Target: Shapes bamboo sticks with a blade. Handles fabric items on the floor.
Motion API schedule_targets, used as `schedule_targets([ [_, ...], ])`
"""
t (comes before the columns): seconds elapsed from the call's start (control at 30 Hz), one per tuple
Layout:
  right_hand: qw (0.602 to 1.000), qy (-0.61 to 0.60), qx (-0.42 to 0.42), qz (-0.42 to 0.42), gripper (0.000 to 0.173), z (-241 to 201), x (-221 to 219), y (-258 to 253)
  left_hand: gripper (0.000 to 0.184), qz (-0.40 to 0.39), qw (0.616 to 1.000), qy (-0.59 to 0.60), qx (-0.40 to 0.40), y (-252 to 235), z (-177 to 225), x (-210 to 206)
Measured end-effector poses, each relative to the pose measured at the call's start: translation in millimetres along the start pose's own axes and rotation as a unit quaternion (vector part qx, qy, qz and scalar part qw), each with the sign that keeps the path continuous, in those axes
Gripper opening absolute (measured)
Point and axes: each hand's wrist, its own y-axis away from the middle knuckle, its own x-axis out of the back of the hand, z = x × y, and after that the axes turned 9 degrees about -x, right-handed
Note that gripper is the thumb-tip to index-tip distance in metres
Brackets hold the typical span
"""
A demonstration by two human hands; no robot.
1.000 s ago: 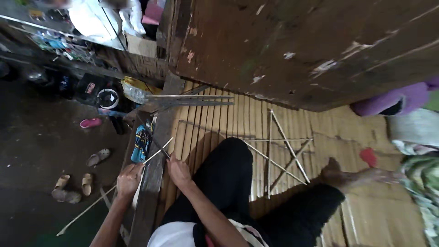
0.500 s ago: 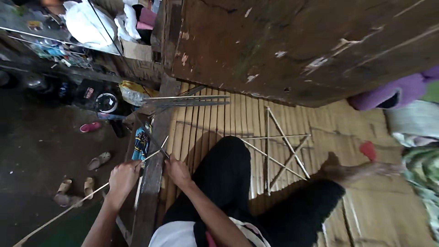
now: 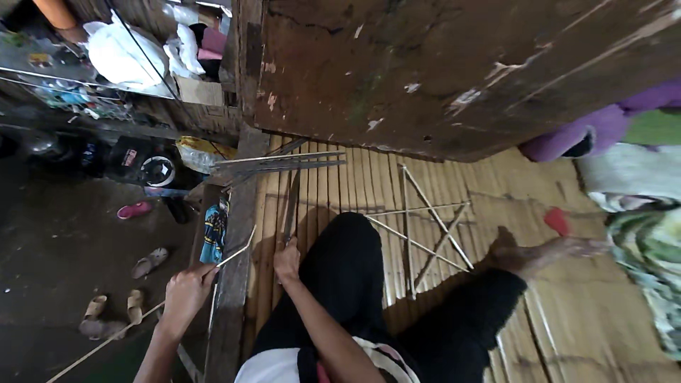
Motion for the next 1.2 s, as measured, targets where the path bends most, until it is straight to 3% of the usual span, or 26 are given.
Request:
schedule_targets([
  [0.13, 0.998, 0.042, 0.039, 0.041, 0.052, 1, -3, 0, 0.022, -0.022, 0.999, 0.031, -0.006, -2, -2, 8],
  [0.27, 0.96, 0.1, 0.239, 0.102, 0.073, 13, 1, -1, 0.023, -0.057, 0.998, 0.032, 0.0, -9, 2, 12],
  [0.37, 0.911, 0.075, 0.401, 0.064, 0.049, 22, -1, -3, 0.022, -0.045, 0.998, 0.046, -0.021, -11, 5, 13],
  [0.43, 0.893, 0.002, 0.447, 0.046, 0.024, 26, 0, -7, 0.022, -0.021, 0.997, 0.06, -0.047, -14, 8, 14],
  [0.47, 0.889, -0.031, 0.454, 0.044, 0.022, 25, 5, -6, 0.022, -0.01, 0.996, 0.071, -0.059, -16, 10, 14],
  [0.67, 0.909, -0.222, 0.354, -0.008, 0.027, 6, 100, 20, 0.028, 0.017, 0.982, 0.174, -0.068, -49, 60, 12],
  [0.8, 0.904, -0.259, 0.337, 0.054, 0.023, 36, 177, 12, 0.032, 0.018, 0.974, 0.176, -0.139, -86, 120, -5],
  [0.9, 0.901, -0.281, 0.304, 0.125, 0.024, 93, 220, -4, 0.03, -0.022, 0.974, 0.151, -0.17, -123, 153, -45],
  [1.0, 0.897, -0.337, 0.217, 0.189, 0.024, 174, 251, -22, 0.031, -0.088, 0.981, 0.051, -0.167, -161, 173, -83],
  [1.1, 0.866, -0.405, 0.123, 0.266, 0.021, 260, 267, -44, 0.033, -0.165, 0.973, -0.071, -0.143, -185, 217, -82],
  [1.2, 0.83, -0.452, 0.046, 0.323, 0.018, 317, 267, -63, 0.031, -0.147, 0.965, -0.082, -0.203, -196, 282, -84],
])
